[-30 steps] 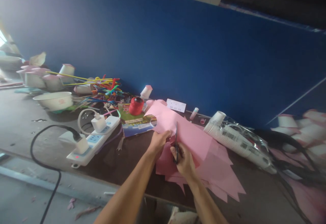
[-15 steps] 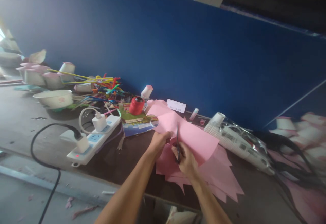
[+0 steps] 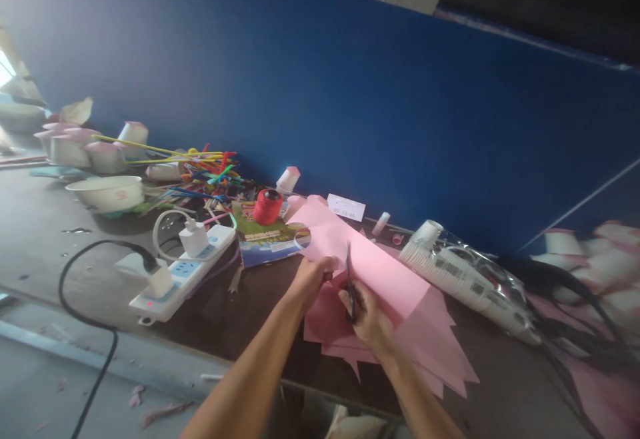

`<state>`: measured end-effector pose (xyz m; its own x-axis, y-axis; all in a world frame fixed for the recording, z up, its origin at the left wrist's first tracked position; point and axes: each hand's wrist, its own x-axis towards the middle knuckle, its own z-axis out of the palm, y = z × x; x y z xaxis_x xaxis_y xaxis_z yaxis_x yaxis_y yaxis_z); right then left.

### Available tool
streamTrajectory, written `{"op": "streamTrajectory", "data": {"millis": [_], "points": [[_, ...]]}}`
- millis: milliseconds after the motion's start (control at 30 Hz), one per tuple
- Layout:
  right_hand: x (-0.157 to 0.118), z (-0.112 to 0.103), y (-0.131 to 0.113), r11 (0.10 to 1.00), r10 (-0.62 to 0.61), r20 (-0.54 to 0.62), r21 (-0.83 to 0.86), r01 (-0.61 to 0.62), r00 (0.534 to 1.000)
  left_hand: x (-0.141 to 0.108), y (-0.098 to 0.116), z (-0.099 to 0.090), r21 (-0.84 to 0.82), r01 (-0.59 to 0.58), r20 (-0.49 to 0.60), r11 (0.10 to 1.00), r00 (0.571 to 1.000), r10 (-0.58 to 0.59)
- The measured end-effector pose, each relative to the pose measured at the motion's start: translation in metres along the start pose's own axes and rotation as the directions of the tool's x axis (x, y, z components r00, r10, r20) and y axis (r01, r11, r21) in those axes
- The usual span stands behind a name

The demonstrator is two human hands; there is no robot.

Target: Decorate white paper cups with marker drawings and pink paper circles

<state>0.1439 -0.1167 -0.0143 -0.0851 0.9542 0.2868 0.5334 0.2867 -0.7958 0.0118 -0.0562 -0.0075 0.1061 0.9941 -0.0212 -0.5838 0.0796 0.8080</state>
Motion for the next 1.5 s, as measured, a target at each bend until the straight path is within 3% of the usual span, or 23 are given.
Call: {"op": "streamTrajectory", "data": {"millis": [200, 367, 433, 533, 600, 733, 867, 1000, 1200, 1500], "points": [[0.000, -0.008, 0.003, 0.997, 0.043, 0.103, 0.062, -0.049, 0.994, 0.002, 0.002, -0.001, 0.089, 0.043, -0.105, 0.995, 0.994, -0.034], [-0.002, -0.014, 0.005, 0.985, 0.089, 0.167, 0.133, -0.112, 0.982, 0.001, 0.005, -0.001, 0.056, 0.069, -0.104, 0.996, 0.993, -0.063], [-0.002, -0.014, 0.004, 0.983, 0.082, 0.156, 0.151, -0.106, 0.984, 0.001, 0.005, -0.001, -0.056, 0.045, -0.050, 0.997, 0.998, -0.048], [-0.001, -0.012, 0.001, 0.987, 0.065, 0.095, 0.140, -0.078, 0.993, 0.001, 0.003, 0.001, -0.240, 0.028, 0.137, 0.970, 0.991, 0.005], [-0.001, -0.010, -0.001, 0.991, 0.074, 0.050, 0.111, -0.079, 0.996, 0.001, 0.000, 0.003, -0.268, 0.008, 0.211, 0.964, 0.976, 0.050], [0.001, -0.004, 0.003, 0.998, 0.034, -0.003, 0.060, -0.034, 0.999, 0.000, -0.004, 0.007, -0.204, -0.069, 0.102, 0.977, 0.991, 0.091], [0.003, 0.001, 0.009, 0.999, -0.026, -0.043, 0.026, 0.027, 0.999, 0.001, -0.007, 0.009, -0.131, -0.032, -0.033, 0.991, 0.999, 0.028], [0.002, 0.004, 0.009, 0.990, -0.014, 0.001, 0.139, 0.014, 1.000, 0.005, -0.011, 0.009, -0.038, 0.010, -0.158, 0.999, 0.987, -0.016], [0.002, 0.003, 0.002, 0.959, 0.038, 0.062, 0.278, -0.054, 0.997, 0.001, -0.009, 0.012, 0.095, 0.004, -0.194, 0.995, 0.981, 0.015], [0.005, 0.001, 0.002, 0.981, 0.023, 0.012, 0.194, -0.025, 1.000, -0.004, -0.008, 0.013, 0.179, -0.088, -0.149, 0.980, 0.982, 0.115]]}}
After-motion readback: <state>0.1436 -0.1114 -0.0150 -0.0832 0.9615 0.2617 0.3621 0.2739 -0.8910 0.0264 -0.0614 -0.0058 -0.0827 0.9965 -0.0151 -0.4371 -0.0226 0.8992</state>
